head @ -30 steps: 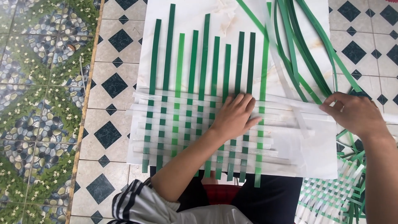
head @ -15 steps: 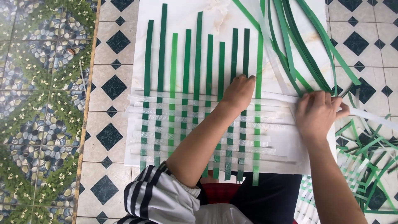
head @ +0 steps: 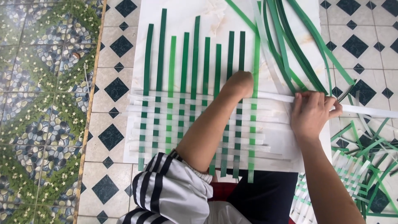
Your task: Weaving green and white plastic strips together to create a patterned mat or sheet
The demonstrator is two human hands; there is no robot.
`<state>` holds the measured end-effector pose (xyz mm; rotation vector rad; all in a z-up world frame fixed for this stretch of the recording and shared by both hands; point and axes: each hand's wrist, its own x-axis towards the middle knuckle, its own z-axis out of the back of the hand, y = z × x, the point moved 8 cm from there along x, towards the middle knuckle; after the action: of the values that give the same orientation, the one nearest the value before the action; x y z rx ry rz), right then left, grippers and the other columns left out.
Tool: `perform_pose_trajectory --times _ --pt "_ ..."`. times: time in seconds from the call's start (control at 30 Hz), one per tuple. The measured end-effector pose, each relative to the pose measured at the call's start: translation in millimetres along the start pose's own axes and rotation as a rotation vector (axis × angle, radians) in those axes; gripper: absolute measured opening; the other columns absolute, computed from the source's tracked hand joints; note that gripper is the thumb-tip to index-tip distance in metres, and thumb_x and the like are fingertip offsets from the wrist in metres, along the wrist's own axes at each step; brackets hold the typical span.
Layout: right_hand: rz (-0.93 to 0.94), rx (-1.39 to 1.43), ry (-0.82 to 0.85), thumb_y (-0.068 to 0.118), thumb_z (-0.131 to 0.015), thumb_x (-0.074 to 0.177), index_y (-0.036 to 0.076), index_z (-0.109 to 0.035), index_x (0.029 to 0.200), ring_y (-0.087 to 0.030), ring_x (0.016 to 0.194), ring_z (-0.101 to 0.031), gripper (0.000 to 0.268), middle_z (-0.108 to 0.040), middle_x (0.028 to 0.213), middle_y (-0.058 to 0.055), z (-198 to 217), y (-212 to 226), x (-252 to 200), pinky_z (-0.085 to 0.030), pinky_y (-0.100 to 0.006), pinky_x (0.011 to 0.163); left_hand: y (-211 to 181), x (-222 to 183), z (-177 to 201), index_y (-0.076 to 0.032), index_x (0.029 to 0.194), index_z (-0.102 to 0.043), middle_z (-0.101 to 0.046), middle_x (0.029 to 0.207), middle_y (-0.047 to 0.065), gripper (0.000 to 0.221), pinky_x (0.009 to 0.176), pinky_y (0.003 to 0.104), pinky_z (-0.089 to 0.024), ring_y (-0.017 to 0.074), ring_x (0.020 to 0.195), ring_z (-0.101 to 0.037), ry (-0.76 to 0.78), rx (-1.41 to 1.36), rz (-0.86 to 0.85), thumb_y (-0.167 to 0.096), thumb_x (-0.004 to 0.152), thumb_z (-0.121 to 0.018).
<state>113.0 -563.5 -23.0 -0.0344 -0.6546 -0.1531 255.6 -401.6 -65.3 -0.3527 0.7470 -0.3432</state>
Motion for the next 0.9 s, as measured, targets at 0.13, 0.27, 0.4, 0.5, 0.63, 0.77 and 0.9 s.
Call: perform_pose_trajectory --times 0.13,0.27,0.4,0.5,0.63,0.77,0.9 --pt "-0.003 0.013 0.002 0.020 -0.063 0.108 0.004 -0.059 0.099 -0.035 0.094 -0.050 0.019 -0.061 0.096 -0.010 3 4 5 -0.029 -0.053 0.095 9 -6 10 0.000 0.112 -0.063 -0.067 0.107 0.014 0.034 0.073 0.029 -0.059 0.0272 0.092 -0.069 0.009 -0.033 0.014 0.010 0.082 -0.050" --pt "-0.006 0.022 -0.001 0.021 -0.065 0.106 0.004 -0.059 0.100 -0.035 0.095 -0.051 0.019 -0.064 0.097 -0.009 5 5 5 -0.029 -0.051 0.094 14 -20 19 -0.001 0.097 -0.059 -0.061 0.092 0.010 0.028 0.061 0.030 -0.054 0.0227 0.075 -0.064 -0.067 -0.031 -0.024 0.018 0.081 -0.046" --pt "0.004 0.053 -0.007 0.019 -0.064 0.107 0.004 -0.058 0.099 -0.033 0.094 -0.050 0.018 -0.064 0.098 -0.008 6 6 5 -0.029 -0.051 0.093 18 -12 26 -0.002 0.098 -0.062 -0.062 0.099 0.013 0.034 0.063 0.035 -0.058 0.0283 0.085 -0.067 -0.170 -0.004 -0.044 0.020 0.076 -0.048" --pt "0.011 0.028 -0.005 0.019 -0.061 0.109 0.005 -0.058 0.099 -0.033 0.093 -0.048 0.017 -0.062 0.097 -0.008 4 5 5 -0.030 -0.050 0.092 26 -23 33 -0.001 0.114 -0.055 -0.056 0.108 0.014 0.038 0.074 0.039 -0.058 0.0306 0.095 -0.063 -0.288 -0.109 -0.032 0.015 0.082 -0.046" --pt "0.002 0.071 0.002 0.015 -0.059 0.110 0.004 -0.057 0.098 -0.032 0.094 -0.045 0.016 -0.062 0.098 -0.008 3 4 4 -0.028 -0.051 0.092 41 -17 35 -0.003 0.121 -0.051 -0.058 0.108 0.016 0.061 0.062 0.038 -0.062 0.0301 0.089 -0.069 -0.421 -0.015 0.074 -0.012 0.072 -0.086" --pt "0.016 0.062 -0.010 0.015 -0.058 0.110 0.005 -0.056 0.099 -0.032 0.094 -0.046 0.015 -0.066 0.100 -0.007 2 4 3 -0.028 -0.050 0.091 41 -28 38 -0.002 0.123 -0.046 -0.061 0.114 0.008 0.071 0.069 0.040 -0.059 0.0303 0.094 -0.069 -0.358 -0.044 0.061 -0.032 0.074 -0.087" --pt "0.013 0.032 -0.006 0.015 -0.058 0.109 0.004 -0.055 0.099 -0.033 0.093 -0.047 0.015 -0.065 0.100 -0.008 -1 2 2 -0.029 -0.051 0.091 61 -7 26 0.000 0.136 -0.036 -0.052 0.131 0.011 0.097 0.086 0.038 -0.057 0.0298 0.115 -0.060 -0.281 -0.158 0.150 -0.038 0.067 -0.092"
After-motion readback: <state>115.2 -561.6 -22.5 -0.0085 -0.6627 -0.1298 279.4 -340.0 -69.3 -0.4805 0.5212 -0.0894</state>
